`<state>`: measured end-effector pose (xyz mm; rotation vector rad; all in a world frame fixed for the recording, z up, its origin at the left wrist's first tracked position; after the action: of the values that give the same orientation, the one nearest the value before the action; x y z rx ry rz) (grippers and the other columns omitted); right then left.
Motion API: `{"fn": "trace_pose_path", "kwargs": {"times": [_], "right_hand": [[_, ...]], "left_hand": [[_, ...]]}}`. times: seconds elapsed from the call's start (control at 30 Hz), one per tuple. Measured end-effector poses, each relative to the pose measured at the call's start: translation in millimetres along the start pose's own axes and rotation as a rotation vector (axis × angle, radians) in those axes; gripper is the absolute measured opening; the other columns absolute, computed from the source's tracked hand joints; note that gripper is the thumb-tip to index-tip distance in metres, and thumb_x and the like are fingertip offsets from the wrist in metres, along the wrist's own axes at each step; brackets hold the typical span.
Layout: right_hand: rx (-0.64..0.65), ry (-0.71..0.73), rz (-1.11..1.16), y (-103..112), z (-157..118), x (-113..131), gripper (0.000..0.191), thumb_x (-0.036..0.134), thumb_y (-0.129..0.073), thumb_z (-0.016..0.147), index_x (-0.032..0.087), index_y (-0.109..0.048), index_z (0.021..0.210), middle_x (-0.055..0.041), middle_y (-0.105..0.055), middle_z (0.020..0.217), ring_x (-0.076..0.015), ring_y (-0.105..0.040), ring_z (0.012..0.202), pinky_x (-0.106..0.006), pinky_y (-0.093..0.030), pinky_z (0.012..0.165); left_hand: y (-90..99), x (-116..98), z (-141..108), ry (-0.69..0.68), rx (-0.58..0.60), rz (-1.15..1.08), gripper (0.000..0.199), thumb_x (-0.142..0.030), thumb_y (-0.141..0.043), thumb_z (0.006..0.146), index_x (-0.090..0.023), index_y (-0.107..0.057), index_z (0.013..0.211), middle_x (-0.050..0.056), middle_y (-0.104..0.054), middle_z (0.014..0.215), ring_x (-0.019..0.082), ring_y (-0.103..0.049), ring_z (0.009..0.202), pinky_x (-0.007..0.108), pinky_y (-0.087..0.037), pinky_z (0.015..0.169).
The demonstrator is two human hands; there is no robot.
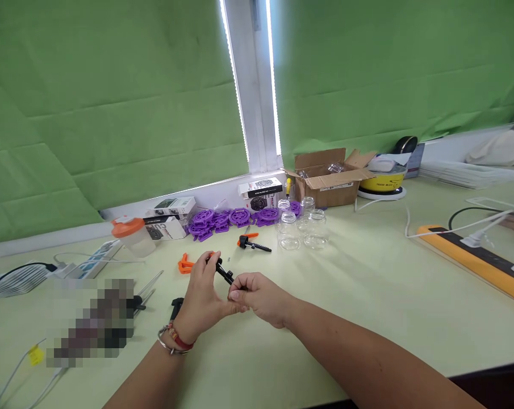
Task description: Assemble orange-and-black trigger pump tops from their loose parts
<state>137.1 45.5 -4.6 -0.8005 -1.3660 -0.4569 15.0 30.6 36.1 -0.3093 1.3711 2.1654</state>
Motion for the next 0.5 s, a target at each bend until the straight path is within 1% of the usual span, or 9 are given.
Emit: {"fn": "trace_pose_path", "kwargs": {"times": [0.07, 0.1, 0.17, 0.23, 0.3, 0.37, 0.43, 0.5], "right_hand": [[-0.019, 0.008, -0.006, 3.0, 1.0, 1.7, 0.026, 0.038, -0.067, 0.073, 0.015, -0.055, 0.074, 0.0034, -0.048, 0.062, -0.0075, -0.040, 0.056, -0.024, -0.033, 0.059], [-0.028, 0.014, -0.012, 4.4, 1.4, 2.4, 0.026, 0.038, -0.067, 0.073, 0.015, -0.054, 0.073, 0.0036, -0.047, 0.062, -0.0074, -0.039, 0.056, -0.024, -0.031, 0.058], [-0.037, 0.027, -0.032, 6.2, 2.1, 2.6, 0.025, 0.037, -0.065, 0.074, 0.015, -0.053, 0.073, 0.0039, -0.045, 0.061, -0.0073, -0.036, 0.055, -0.023, -0.029, 0.057], [-0.023, 0.042, -0.061, 5.7, 2.8, 1.1, 0.023, 0.035, -0.063, 0.075, 0.015, -0.052, 0.074, 0.0037, -0.044, 0.063, -0.0074, -0.035, 0.056, -0.023, -0.028, 0.056], [0.003, 0.062, -0.109, 3.8, 3.2, -1.5, 0.019, 0.033, -0.060, 0.078, 0.015, -0.053, 0.076, 0.0031, -0.043, 0.065, -0.0081, -0.035, 0.058, -0.024, -0.028, 0.057], [0.017, 0.078, -0.176, 2.5, 3.6, -4.6, 0.015, 0.030, -0.056, 0.081, 0.016, -0.053, 0.078, 0.0030, -0.042, 0.065, -0.0086, -0.034, 0.059, -0.024, -0.028, 0.058], [0.012, 0.080, -0.254, 2.6, 3.9, -7.9, 0.011, 0.027, -0.052, 0.082, 0.017, -0.053, 0.079, 0.0031, -0.040, 0.065, -0.0089, -0.032, 0.059, -0.024, -0.027, 0.057], [0.007, 0.081, -0.316, 3.0, 4.0, -9.8, 0.008, 0.023, -0.049, 0.083, 0.017, -0.051, 0.079, 0.0034, -0.040, 0.064, -0.0092, -0.032, 0.059, -0.025, -0.028, 0.057]], "left_hand": [[3.0, 2.7, -0.3, 0.001, 0.027, -0.031, 0.098, -0.046, -0.076, 0.051, -0.017, -0.034, 0.135, 0.018, -0.031, 0.138, 0.036, -0.028, 0.129, 0.051, -0.030, 0.102], [4.9, 4.2, -0.2, -0.001, 0.027, -0.048, 0.091, -0.046, -0.073, 0.057, -0.017, -0.036, 0.134, 0.017, -0.034, 0.137, 0.034, -0.030, 0.129, 0.049, -0.030, 0.103], [10.1, 8.0, 0.8, 0.002, -0.027, -0.077, 0.069, -0.042, -0.065, 0.070, -0.018, -0.042, 0.130, 0.015, -0.041, 0.133, 0.029, -0.036, 0.126, 0.045, -0.031, 0.104], [14.7, 12.0, 1.8, 0.007, -0.122, -0.071, 0.049, -0.035, -0.056, 0.079, -0.019, -0.048, 0.124, 0.012, -0.049, 0.127, 0.025, -0.043, 0.120, 0.043, -0.034, 0.102], [16.6, 14.5, 2.2, 0.013, -0.206, -0.028, 0.041, -0.030, -0.053, 0.080, -0.018, -0.051, 0.119, 0.011, -0.054, 0.121, 0.024, -0.047, 0.115, 0.041, -0.037, 0.100], [16.1, 15.3, 2.2, 0.019, -0.253, 0.011, 0.039, -0.027, -0.054, 0.079, -0.017, -0.053, 0.117, 0.011, -0.056, 0.117, 0.024, -0.049, 0.113, 0.041, -0.039, 0.098], [15.7, 16.1, 1.9, 0.036, -0.277, 0.014, 0.037, -0.026, -0.054, 0.079, -0.018, -0.054, 0.115, 0.010, -0.056, 0.115, 0.023, -0.050, 0.111, 0.040, -0.040, 0.096], [15.8, 16.8, 2.0, 0.051, -0.272, -0.002, 0.035, -0.026, -0.052, 0.081, -0.020, -0.054, 0.115, 0.009, -0.054, 0.115, 0.022, -0.050, 0.109, 0.039, -0.042, 0.094]]}}
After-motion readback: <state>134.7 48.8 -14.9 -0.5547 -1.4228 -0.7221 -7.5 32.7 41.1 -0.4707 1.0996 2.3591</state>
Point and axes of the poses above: each hand's wrist, its own z-axis towards the middle knuckle, its own y-axis out of the back of the hand, x = y × z, the point moved 6 cm from there along z, towards the middle knuckle
